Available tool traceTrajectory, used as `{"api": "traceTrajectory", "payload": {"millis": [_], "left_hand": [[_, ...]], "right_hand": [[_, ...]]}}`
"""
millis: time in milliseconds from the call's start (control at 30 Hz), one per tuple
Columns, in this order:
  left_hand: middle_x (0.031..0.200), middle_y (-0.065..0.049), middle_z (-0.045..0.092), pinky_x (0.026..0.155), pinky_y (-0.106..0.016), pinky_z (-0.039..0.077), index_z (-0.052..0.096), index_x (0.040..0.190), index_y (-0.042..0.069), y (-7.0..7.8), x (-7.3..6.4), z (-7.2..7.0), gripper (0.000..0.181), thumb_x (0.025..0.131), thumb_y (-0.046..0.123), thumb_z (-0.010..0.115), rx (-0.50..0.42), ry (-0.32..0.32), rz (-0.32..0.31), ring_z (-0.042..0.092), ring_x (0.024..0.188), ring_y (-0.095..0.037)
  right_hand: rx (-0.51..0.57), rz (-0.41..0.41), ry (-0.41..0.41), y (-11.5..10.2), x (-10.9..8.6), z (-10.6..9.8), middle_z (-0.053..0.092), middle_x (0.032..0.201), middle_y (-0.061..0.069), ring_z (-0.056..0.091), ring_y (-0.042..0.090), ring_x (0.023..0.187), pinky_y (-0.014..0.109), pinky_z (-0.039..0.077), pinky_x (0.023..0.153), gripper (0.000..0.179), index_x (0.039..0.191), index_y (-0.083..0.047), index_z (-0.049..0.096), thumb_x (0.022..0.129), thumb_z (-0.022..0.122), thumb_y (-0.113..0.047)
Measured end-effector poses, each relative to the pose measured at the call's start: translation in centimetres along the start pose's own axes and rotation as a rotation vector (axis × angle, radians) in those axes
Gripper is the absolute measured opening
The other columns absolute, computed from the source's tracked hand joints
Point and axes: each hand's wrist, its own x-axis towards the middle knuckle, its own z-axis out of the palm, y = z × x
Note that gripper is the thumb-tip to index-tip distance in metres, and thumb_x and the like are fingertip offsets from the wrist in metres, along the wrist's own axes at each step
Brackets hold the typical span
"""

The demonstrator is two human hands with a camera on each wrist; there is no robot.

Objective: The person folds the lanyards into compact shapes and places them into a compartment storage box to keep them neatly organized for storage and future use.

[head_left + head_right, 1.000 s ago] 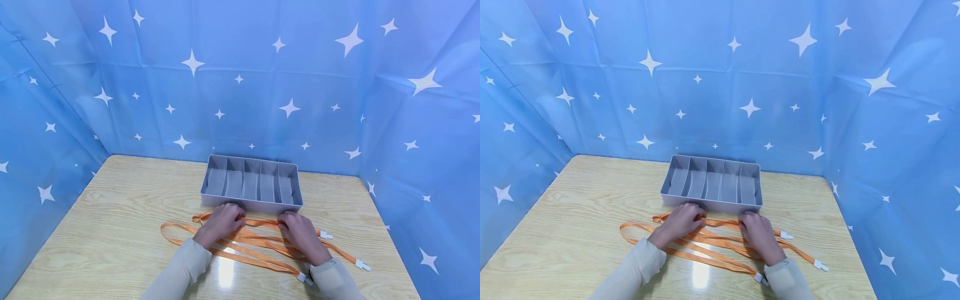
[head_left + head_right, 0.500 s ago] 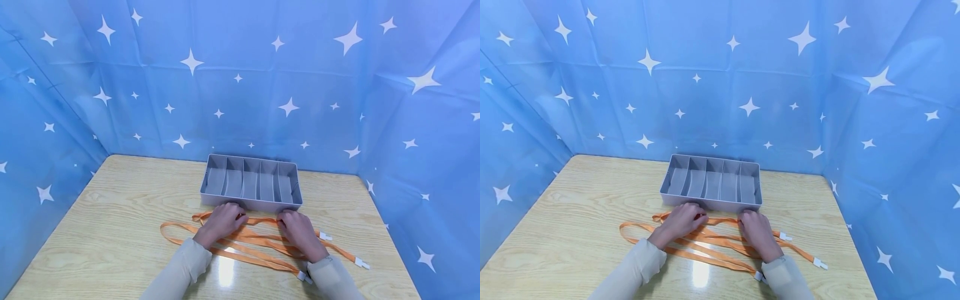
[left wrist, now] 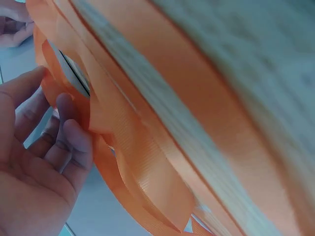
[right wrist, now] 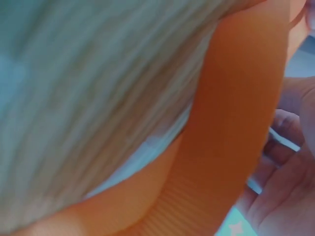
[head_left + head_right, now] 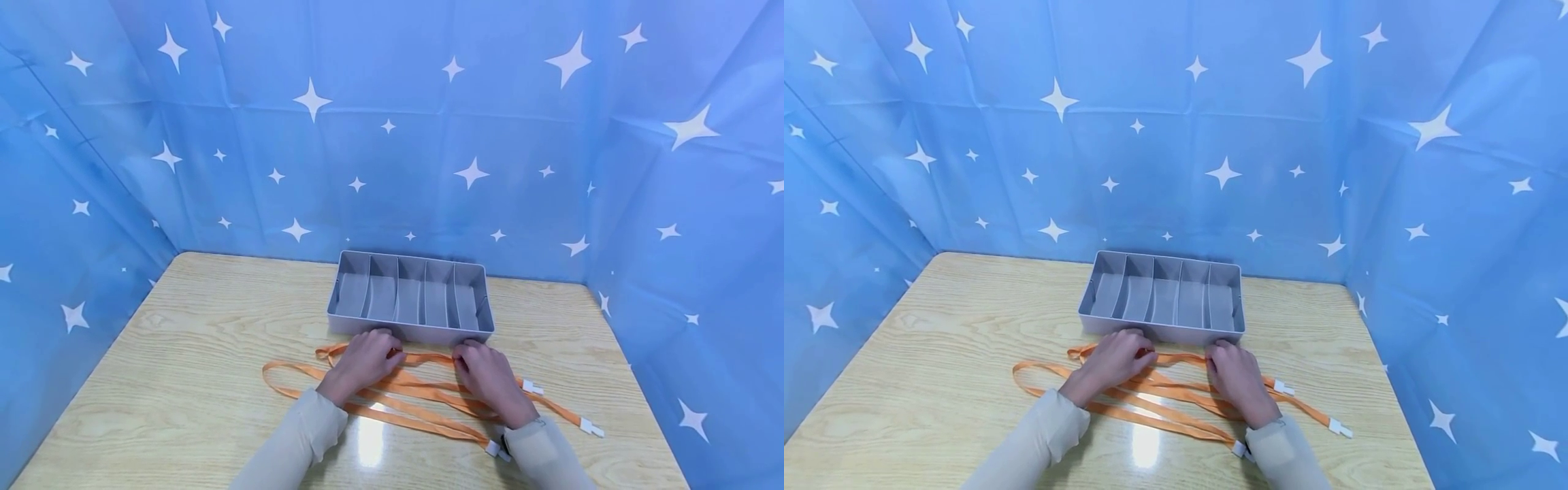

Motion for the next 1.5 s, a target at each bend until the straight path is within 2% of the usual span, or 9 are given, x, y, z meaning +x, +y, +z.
{"api": "traceTrajectory", "payload": {"millis": [300, 467, 600, 700, 900, 1000, 1200, 1300, 1500], "left_hand": [[0.067, 0.008, 0.054, 0.053, -0.023, 0.039, 0.074, 0.076, 0.017, 0.3, -0.1, 0.0, 0.021, 0.092, 0.030, 0.071, 0.016, 0.055, -0.002, 0.048, 0.063, -0.008], [0.062, 0.008, 0.050, 0.050, -0.024, 0.037, 0.067, 0.068, 0.018, 0.5, -0.2, 0.0, 0.032, 0.092, 0.039, 0.071, 0.034, 0.076, -0.004, 0.048, 0.060, -0.008], [0.070, 0.005, 0.058, 0.054, -0.024, 0.043, 0.073, 0.077, 0.014, 0.7, -0.2, 0.1, 0.029, 0.090, 0.040, 0.073, 0.055, 0.085, -0.007, 0.054, 0.064, -0.009], [0.072, 0.005, 0.059, 0.054, -0.025, 0.044, 0.074, 0.080, 0.015, 0.8, -0.2, 0.2, 0.028, 0.090, 0.041, 0.073, 0.073, 0.089, -0.015, 0.054, 0.065, -0.009], [0.057, 0.008, 0.044, 0.045, -0.025, 0.033, 0.058, 0.060, 0.020, 0.9, -0.1, 0.4, 0.040, 0.091, 0.041, 0.071, 0.089, 0.135, -0.041, 0.044, 0.054, -0.009], [0.054, 0.008, 0.038, 0.043, -0.025, 0.030, 0.053, 0.057, 0.021, 1.0, -0.1, 0.5, 0.043, 0.091, 0.041, 0.070, 0.093, 0.162, -0.053, 0.041, 0.051, -0.008], [0.056, 0.010, 0.041, 0.042, -0.024, 0.031, 0.062, 0.063, 0.020, 1.2, -0.1, 0.4, 0.036, 0.093, 0.039, 0.068, 0.105, 0.198, -0.063, 0.041, 0.050, -0.006], [0.057, 0.009, 0.042, 0.042, -0.024, 0.031, 0.061, 0.061, 0.021, 1.3, -0.1, 0.4, 0.037, 0.095, 0.036, 0.066, 0.112, 0.221, -0.056, 0.042, 0.050, -0.007], [0.060, 0.009, 0.043, 0.043, -0.024, 0.030, 0.055, 0.059, 0.023, 1.5, -0.2, 0.1, 0.038, 0.096, 0.029, 0.065, 0.098, 0.281, -0.042, 0.042, 0.052, -0.007]], "right_hand": [[0.098, 0.086, -0.003, -0.1, -0.4, -0.5, 0.058, 0.073, -0.002, 0.049, 0.011, 0.060, 0.029, 0.046, 0.056, 0.005, 0.088, -0.009, 0.071, 0.086, 0.075, -0.009], [0.174, 0.062, 0.045, -0.2, -0.6, -0.9, 0.059, 0.073, -0.005, 0.049, 0.009, 0.059, 0.028, 0.046, 0.056, 0.006, 0.086, -0.012, 0.069, 0.087, 0.073, -0.007], [0.236, 0.048, 0.063, -0.5, -0.7, -1.3, 0.059, 0.075, -0.006, 0.049, 0.007, 0.061, 0.024, 0.044, 0.056, 0.007, 0.087, -0.012, 0.068, 0.089, 0.070, -0.005], [0.264, 0.032, 0.071, -0.8, -0.7, -1.6, 0.060, 0.077, -0.006, 0.050, 0.006, 0.062, 0.022, 0.045, 0.056, 0.007, 0.087, -0.011, 0.068, 0.090, 0.069, -0.005], [0.289, -0.009, 0.100, -1.3, -0.9, -2.1, 0.060, 0.077, -0.006, 0.049, 0.005, 0.062, 0.021, 0.045, 0.055, 0.007, 0.087, -0.009, 0.069, 0.089, 0.070, -0.003], [0.290, -0.016, 0.099, -1.5, -1.0, -2.2, 0.058, 0.076, -0.007, 0.048, 0.004, 0.062, 0.021, 0.045, 0.055, 0.007, 0.087, -0.010, 0.068, 0.089, 0.070, -0.003], [0.305, -0.008, 0.078, -2.0, -1.1, -2.7, 0.058, 0.077, -0.008, 0.049, 0.004, 0.062, 0.021, 0.045, 0.056, 0.005, 0.088, -0.009, 0.069, 0.090, 0.069, -0.005], [0.321, -0.013, 0.077, -2.2, -1.2, -2.8, 0.060, 0.078, -0.008, 0.050, 0.002, 0.063, 0.021, 0.046, 0.057, 0.005, 0.088, -0.009, 0.070, 0.091, 0.069, -0.004], [0.440, -0.029, 0.058, -2.4, -1.4, -2.8, 0.062, 0.078, -0.008, 0.054, 0.002, 0.064, 0.021, 0.050, 0.058, 0.009, 0.091, -0.010, 0.070, 0.088, 0.072, -0.001]]}}
